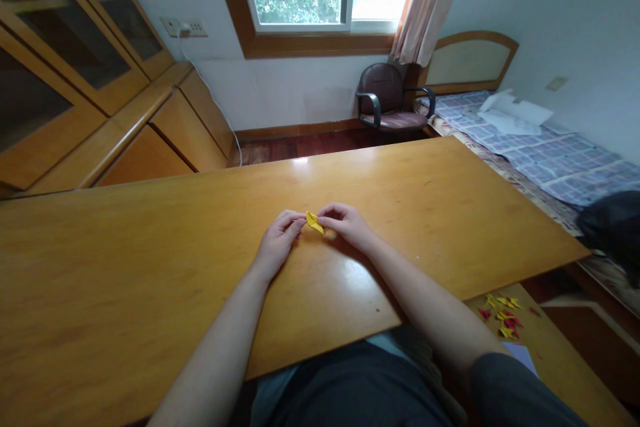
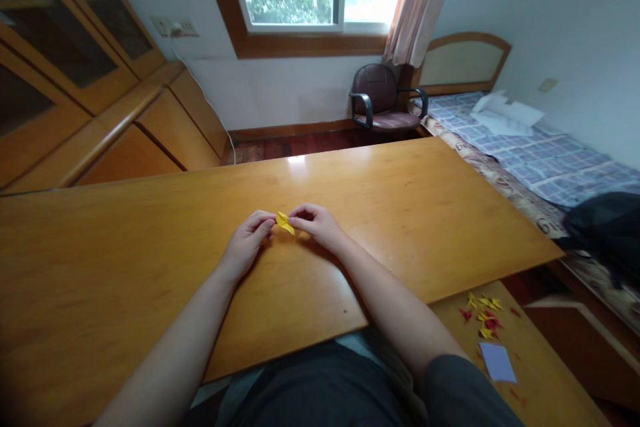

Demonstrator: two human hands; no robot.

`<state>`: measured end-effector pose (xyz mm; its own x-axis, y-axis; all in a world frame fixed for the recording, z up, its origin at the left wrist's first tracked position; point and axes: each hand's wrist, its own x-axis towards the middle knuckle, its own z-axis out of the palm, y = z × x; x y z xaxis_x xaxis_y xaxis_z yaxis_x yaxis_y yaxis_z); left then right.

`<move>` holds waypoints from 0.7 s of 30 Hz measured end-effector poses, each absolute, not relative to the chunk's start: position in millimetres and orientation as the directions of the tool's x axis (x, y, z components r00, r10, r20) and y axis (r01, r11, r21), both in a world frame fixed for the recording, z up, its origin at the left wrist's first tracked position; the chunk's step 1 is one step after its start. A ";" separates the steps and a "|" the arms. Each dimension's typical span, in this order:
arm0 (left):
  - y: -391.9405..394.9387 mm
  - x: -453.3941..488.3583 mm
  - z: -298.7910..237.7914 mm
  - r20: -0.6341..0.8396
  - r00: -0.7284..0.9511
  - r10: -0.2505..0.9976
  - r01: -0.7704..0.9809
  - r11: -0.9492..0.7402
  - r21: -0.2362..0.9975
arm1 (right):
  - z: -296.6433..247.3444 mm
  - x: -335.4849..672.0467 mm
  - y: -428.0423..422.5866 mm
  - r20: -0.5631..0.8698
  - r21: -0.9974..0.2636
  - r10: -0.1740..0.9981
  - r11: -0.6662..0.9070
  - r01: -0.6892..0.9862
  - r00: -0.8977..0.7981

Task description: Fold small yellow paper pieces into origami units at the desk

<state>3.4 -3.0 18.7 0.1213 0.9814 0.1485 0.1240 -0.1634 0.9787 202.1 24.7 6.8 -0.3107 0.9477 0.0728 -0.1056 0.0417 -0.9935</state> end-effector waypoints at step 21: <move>-1.3 1.1 8.5 0.026 0.104 0.994 0.227 -0.049 0.973 | 9.0 202.4 20.7 0.224 -0.932 0.894 0.313 0.183 -0.387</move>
